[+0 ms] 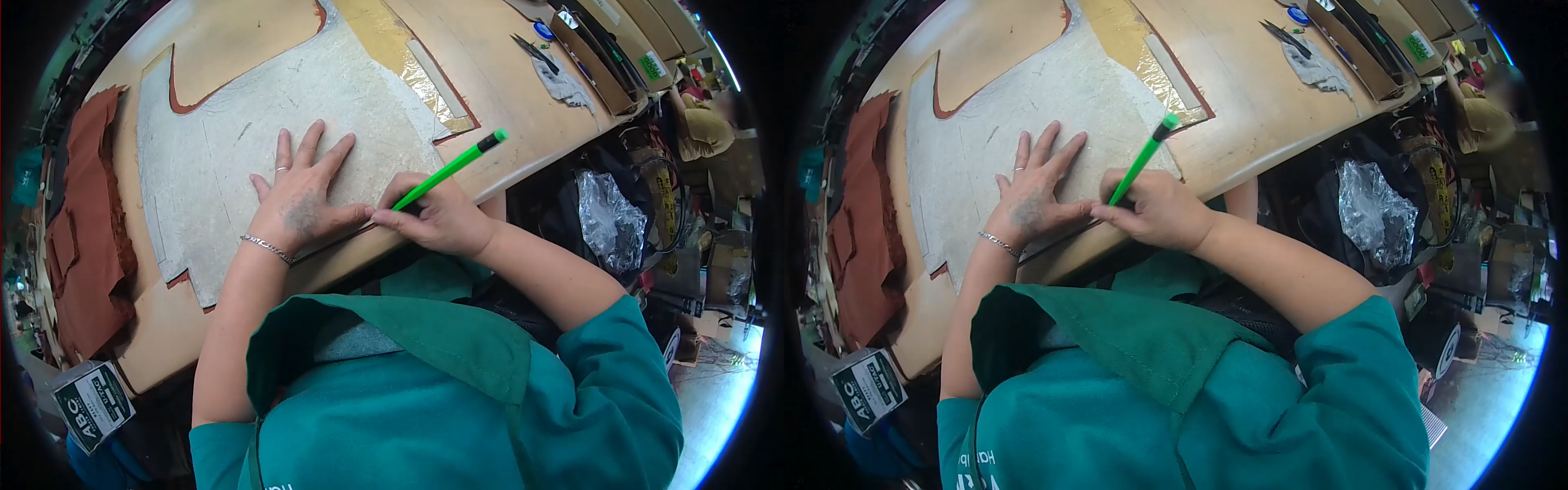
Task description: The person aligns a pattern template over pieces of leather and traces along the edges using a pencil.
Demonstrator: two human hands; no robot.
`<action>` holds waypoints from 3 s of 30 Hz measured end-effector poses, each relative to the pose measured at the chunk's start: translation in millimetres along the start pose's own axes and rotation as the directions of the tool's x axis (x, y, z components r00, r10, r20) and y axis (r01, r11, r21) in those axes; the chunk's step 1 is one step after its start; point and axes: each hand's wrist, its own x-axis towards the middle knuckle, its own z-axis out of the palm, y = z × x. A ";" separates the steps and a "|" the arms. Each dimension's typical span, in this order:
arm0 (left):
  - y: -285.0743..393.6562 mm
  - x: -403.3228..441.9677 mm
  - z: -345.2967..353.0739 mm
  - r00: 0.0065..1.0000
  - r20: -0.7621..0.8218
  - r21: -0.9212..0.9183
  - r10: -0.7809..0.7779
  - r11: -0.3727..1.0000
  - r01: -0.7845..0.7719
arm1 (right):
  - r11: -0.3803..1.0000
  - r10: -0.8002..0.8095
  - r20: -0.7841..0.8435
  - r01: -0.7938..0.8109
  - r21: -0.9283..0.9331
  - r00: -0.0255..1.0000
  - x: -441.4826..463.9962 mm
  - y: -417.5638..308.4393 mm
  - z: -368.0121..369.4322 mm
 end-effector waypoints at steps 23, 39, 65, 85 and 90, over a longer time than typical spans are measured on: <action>-23.4 -8.6 11.7 0.982 -0.159 -0.175 0.105 0.976 -0.132 | 0.982 0.187 0.007 -0.187 0.031 0.982 16.2 -36.3 -40.3; -145.1 -119.9 12.0 0.888 -0.235 -0.182 -0.395 0.916 0.359 | 0.959 -0.021 0.262 -0.054 0.279 0.965 47.6 -35.1 144.5; -129.4 -106.0 -14.9 0.913 -0.132 -0.037 -0.387 0.922 0.385 | 0.937 0.339 -0.343 -0.348 0.037 0.876 -16.9 -6.9 -124.0; 40.5 48.0 31.5 0.898 -0.196 0.092 0.393 0.919 -0.382 | 0.964 0.237 -0.323 -0.264 -0.040 0.916 13.4 42.2 -87.2; 41.6 49.1 28.8 0.911 -0.162 0.076 0.378 0.926 -0.370 | 0.970 0.232 -0.282 -0.242 -0.002 0.931 15.0 42.3 -75.0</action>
